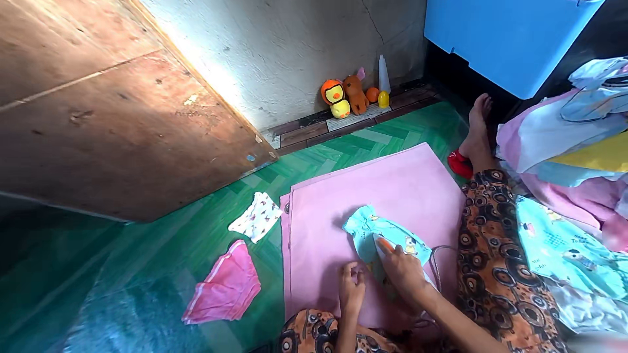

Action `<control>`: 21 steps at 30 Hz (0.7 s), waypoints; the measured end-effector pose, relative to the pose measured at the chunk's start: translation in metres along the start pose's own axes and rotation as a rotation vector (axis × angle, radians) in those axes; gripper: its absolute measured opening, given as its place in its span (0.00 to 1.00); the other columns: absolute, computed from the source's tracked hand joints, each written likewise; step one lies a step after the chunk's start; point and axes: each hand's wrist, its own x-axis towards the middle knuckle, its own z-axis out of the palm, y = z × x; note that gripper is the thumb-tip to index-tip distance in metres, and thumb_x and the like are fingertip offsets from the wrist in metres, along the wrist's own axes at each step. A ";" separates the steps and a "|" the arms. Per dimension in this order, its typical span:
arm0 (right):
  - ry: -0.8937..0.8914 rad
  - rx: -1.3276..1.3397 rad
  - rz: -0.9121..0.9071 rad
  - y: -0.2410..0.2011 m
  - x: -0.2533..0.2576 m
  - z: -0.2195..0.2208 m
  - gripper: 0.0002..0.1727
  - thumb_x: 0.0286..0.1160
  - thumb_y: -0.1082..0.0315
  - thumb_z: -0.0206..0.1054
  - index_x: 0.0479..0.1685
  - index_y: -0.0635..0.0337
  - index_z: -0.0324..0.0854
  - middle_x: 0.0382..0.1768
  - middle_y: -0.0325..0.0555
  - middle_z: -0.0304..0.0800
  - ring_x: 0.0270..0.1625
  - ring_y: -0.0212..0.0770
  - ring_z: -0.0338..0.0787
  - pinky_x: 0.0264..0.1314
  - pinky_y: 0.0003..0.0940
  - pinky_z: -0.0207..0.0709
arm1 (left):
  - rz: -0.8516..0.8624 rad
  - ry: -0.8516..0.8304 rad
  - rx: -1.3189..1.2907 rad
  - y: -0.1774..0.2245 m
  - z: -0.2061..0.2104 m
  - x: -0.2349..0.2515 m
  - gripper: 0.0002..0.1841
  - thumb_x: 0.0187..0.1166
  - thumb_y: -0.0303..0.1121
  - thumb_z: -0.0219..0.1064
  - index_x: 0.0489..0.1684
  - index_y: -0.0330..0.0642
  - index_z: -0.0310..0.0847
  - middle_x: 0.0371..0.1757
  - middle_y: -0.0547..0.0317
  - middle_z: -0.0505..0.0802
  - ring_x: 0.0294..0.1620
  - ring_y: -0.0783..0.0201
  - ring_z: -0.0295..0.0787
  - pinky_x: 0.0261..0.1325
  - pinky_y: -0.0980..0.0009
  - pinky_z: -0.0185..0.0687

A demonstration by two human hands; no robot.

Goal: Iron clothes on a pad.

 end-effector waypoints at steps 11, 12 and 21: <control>-0.007 0.020 -0.025 -0.013 0.023 -0.017 0.34 0.93 0.62 0.49 0.97 0.30 0.50 0.76 0.70 0.75 0.61 0.70 0.89 0.61 0.65 0.81 | 0.007 0.007 0.025 0.006 -0.003 -0.001 0.18 0.79 0.26 0.65 0.65 0.28 0.82 0.68 0.31 0.84 0.63 0.44 0.87 0.66 0.53 0.84; -0.003 0.029 -0.030 -0.010 0.021 -0.015 0.34 0.92 0.62 0.50 0.97 0.30 0.51 0.76 0.71 0.75 0.60 0.70 0.89 0.60 0.66 0.81 | 0.007 0.005 0.027 0.007 -0.004 -0.002 0.17 0.80 0.26 0.65 0.65 0.29 0.82 0.69 0.31 0.83 0.62 0.45 0.88 0.64 0.54 0.85; 0.015 0.021 -0.004 -0.002 0.011 -0.007 0.34 0.92 0.62 0.50 0.96 0.29 0.51 0.74 0.70 0.77 0.58 0.69 0.90 0.59 0.63 0.82 | -0.005 -0.007 0.036 0.012 -0.005 -0.001 0.17 0.81 0.26 0.64 0.66 0.30 0.82 0.70 0.31 0.81 0.60 0.45 0.88 0.62 0.55 0.85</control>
